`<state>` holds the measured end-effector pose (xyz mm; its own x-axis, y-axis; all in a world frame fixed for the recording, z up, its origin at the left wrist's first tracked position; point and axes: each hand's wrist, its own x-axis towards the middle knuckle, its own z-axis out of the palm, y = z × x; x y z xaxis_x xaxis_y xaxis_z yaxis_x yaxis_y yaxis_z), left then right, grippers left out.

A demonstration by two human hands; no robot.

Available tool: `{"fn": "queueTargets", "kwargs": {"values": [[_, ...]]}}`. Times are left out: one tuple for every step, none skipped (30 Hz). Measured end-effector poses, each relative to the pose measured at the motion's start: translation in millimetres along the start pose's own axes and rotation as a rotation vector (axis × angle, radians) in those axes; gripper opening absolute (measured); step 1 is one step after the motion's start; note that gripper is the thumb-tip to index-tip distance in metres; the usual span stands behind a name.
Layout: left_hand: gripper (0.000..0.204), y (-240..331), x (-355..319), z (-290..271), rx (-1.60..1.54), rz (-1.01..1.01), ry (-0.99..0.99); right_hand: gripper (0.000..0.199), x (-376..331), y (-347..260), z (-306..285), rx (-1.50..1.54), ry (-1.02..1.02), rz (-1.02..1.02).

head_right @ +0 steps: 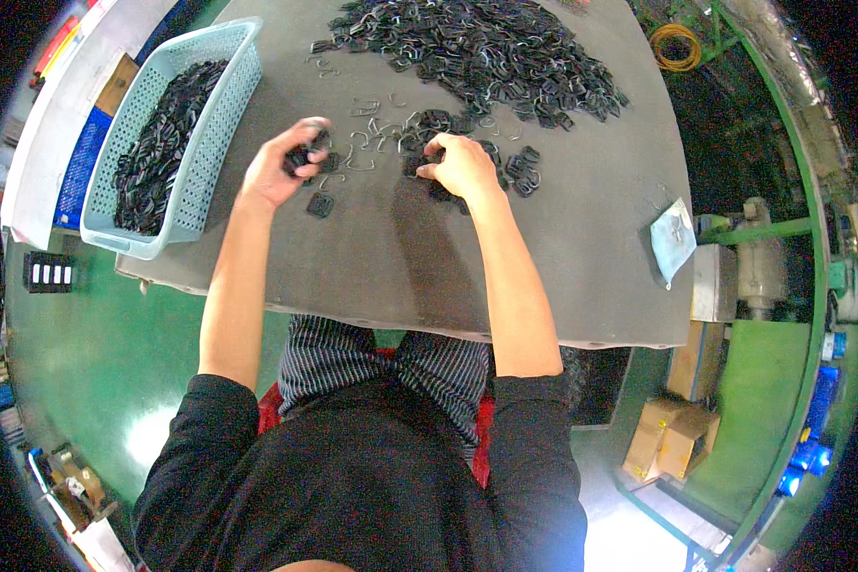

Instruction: The person sorts plastic buckles and metal rings by hand on a table, placing the buckles into a blue basket.

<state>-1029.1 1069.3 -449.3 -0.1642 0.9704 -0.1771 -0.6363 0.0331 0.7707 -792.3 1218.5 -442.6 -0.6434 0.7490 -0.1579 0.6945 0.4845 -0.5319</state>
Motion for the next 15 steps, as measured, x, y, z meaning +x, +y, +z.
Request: {"fn": "queueTargets", "kwargs": {"values": [[0.027, 7.8, -9.9, -13.9, -0.092, 0.020, 0.019, 0.044, -0.9, -7.3, -2.6, 0.025, -0.026, 0.025], [0.026, 13.0, -16.2, -18.1, -0.188, 0.038, 0.029, 0.044, -0.8, -8.7, -1.2, -0.021, -0.016, 0.004], [0.022, 15.3, -21.9, -19.9, -0.173, 0.046, 0.154, 0.044, -0.2, -9.8, 1.3, -0.065, -0.005, -0.016], [0.022, 18.5, -25.2, -20.0, -0.138, 0.040, 0.199, 0.045, 0.9, -10.9, 4.6, -0.110, 0.006, -0.037], [0.021, 20.4, -28.1, -19.8, -0.105, 0.034, 0.246, 0.040, 3.7, -10.5, 9.8, -0.151, 0.032, -0.073], [0.021, 22.1, -30.7, -20.6, -0.070, 0.028, 0.293, 0.037, 8.4, -8.9, 13.3, -0.086, -0.002, -0.058], [0.026, 17.1, -25.5, -39.3, 0.020, 0.024, 0.236, 0.035, 14.1, -6.0, 15.1, -0.022, -0.037, -0.042], [0.026, 17.4, -25.8, -34.5, 0.396, 0.013, 0.317, 0.033, 16.9, -2.6, 12.5, 0.034, -0.068, -0.019], [0.028, 17.2, -28.2, -25.4, 0.770, 0.003, 0.397, 0.028, 11.2, -10.6, 3.6, 0.231, -0.044, -0.056], [0.029, 14.5, -30.5, -18.6, 1.146, -0.011, 0.472, 0.031, 6.7, -19.2, -9.9, 0.426, -0.115, 0.020], [0.029, 7.3, -31.8, -11.2, 1.285, 0.089, 0.444, 0.030, 6.9, -13.6, -15.4, 0.388, -0.051, 0.051], [0.030, -0.1, -37.6, -5.9, 1.423, 0.186, 0.422, 0.029, 8.7, -7.4, -17.9, 0.353, 0.004, 0.080], [0.030, -5.2, -40.0, -2.5, 1.558, 0.285, 0.397, 0.026, 10.3, 1.2, -16.7, 0.279, 0.087, 0.031], [0.030, -5.9, -40.7, -2.7, 1.554, 0.243, 0.390, 0.024, 10.1, -1.6, -19.1, 0.435, 0.028, 0.068], [0.030, -6.3, -41.2, -3.2, 1.549, 0.201, 0.383, 0.023, 8.5, -4.3, -21.7, 0.589, -0.032, 0.106]]}}
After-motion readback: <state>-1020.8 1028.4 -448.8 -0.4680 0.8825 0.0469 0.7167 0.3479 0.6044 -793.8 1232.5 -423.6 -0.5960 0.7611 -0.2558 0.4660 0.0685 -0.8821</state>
